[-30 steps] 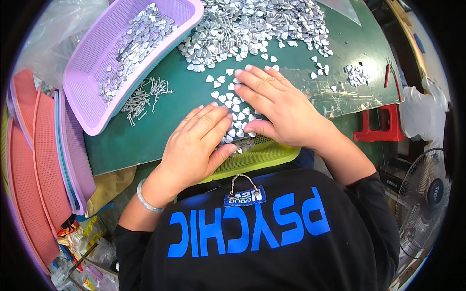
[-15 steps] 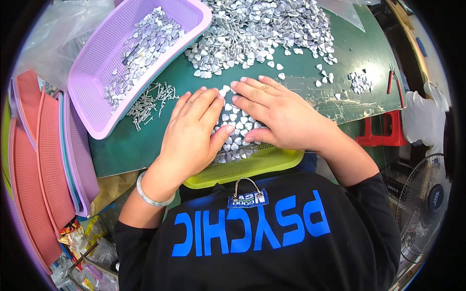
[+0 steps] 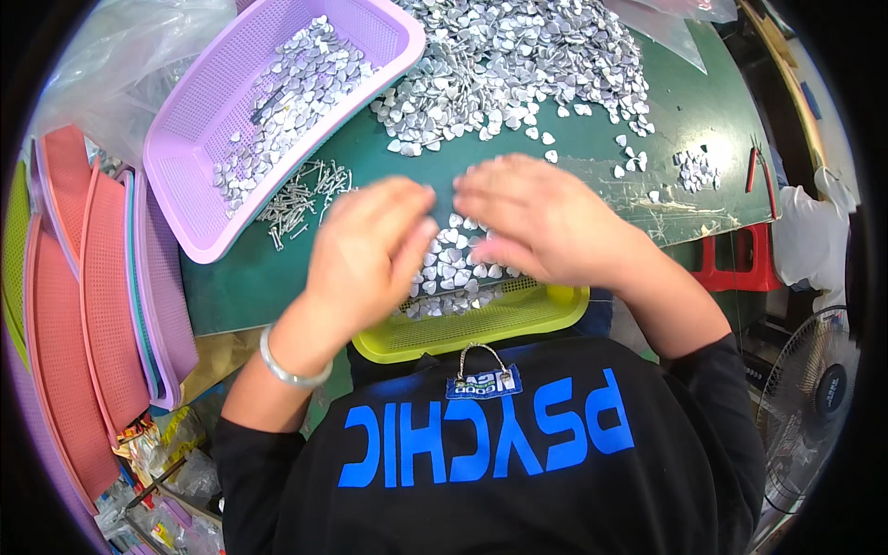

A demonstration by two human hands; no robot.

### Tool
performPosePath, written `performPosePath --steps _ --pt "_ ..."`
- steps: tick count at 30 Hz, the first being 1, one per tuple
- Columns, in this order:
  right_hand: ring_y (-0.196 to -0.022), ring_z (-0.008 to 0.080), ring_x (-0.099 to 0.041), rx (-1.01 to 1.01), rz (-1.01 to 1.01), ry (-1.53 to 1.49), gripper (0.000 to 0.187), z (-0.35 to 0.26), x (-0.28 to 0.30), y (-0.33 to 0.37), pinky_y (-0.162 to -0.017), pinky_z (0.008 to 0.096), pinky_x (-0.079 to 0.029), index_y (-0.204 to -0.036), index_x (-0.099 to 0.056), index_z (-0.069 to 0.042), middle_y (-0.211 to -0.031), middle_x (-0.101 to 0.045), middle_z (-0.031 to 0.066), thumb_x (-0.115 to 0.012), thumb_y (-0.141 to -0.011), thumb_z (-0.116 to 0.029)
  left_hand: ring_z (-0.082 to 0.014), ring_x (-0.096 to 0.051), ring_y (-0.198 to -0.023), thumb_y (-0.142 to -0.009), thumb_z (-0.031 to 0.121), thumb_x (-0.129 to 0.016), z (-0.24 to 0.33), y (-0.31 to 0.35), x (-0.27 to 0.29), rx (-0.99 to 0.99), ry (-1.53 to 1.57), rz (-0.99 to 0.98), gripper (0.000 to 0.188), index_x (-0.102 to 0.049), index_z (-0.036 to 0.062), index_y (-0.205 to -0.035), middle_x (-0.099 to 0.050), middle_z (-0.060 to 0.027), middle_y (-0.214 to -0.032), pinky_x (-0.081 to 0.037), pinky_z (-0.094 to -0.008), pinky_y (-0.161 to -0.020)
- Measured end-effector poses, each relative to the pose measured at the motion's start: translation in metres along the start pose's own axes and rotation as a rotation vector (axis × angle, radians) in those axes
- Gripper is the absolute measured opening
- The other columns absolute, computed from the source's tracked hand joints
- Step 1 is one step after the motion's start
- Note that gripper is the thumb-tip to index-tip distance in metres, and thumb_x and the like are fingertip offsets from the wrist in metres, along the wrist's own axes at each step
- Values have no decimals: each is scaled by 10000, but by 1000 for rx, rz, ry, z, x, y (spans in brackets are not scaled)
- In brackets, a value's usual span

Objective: The person sorts small, silver, heart-shaped metal pieces by hand on a green table. They pick up pieces from a pile and place them into a yellow basket, occasionally moving a purple basket to the side.

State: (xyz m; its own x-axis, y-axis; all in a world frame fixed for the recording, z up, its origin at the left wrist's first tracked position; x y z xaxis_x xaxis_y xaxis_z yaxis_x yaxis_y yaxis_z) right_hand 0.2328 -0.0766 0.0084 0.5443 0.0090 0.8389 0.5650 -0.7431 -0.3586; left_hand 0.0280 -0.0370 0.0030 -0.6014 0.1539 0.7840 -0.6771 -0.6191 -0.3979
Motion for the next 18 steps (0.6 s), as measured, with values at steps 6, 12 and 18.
performPosePath --steps 6,12,18 --pt "-925 289 -553 -123 49 206 304 26 -14 -38 -842 386 -460 -1073 -628 -29 -975 -565 108 -679 -781 -97 -332 -611 -857 -797 57 -672 -24 -37 -5 128 -185 42 225 -641 7 -1014 -622 -144 -913 -492 -394 -762" --pt "-906 298 -547 -113 -48 99 195 31 -5 -35 -831 384 -450 -939 -642 -46 -939 -557 87 -689 -751 -68 -331 -590 -798 -779 7 -643 -29 -35 -6 95 -134 7 111 -618 18 -886 -601 -127 -833 -476 -400 -719" --pt "-900 294 -562 -123 -2 110 74 37 -6 -32 -801 406 -468 -823 -646 -54 -908 -570 94 -652 -798 -123 -293 -584 -749 -773 -27 -625 -27 -25 -2 102 -96 4 174 -628 28 -938 -590 -107 -802 -476 -374 -680"
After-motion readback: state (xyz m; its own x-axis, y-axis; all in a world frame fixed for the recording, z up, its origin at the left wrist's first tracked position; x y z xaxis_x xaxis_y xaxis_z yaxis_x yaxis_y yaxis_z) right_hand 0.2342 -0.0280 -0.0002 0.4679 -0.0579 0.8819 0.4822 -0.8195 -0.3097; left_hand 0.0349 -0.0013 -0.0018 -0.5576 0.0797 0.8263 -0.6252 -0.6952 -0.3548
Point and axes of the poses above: each hand's wrist, its own y-axis away from the middle knuckle, its own x-axis out of the back of the hand, z = x × y, the point moved 2 cm from there along -y, towards the middle knuckle
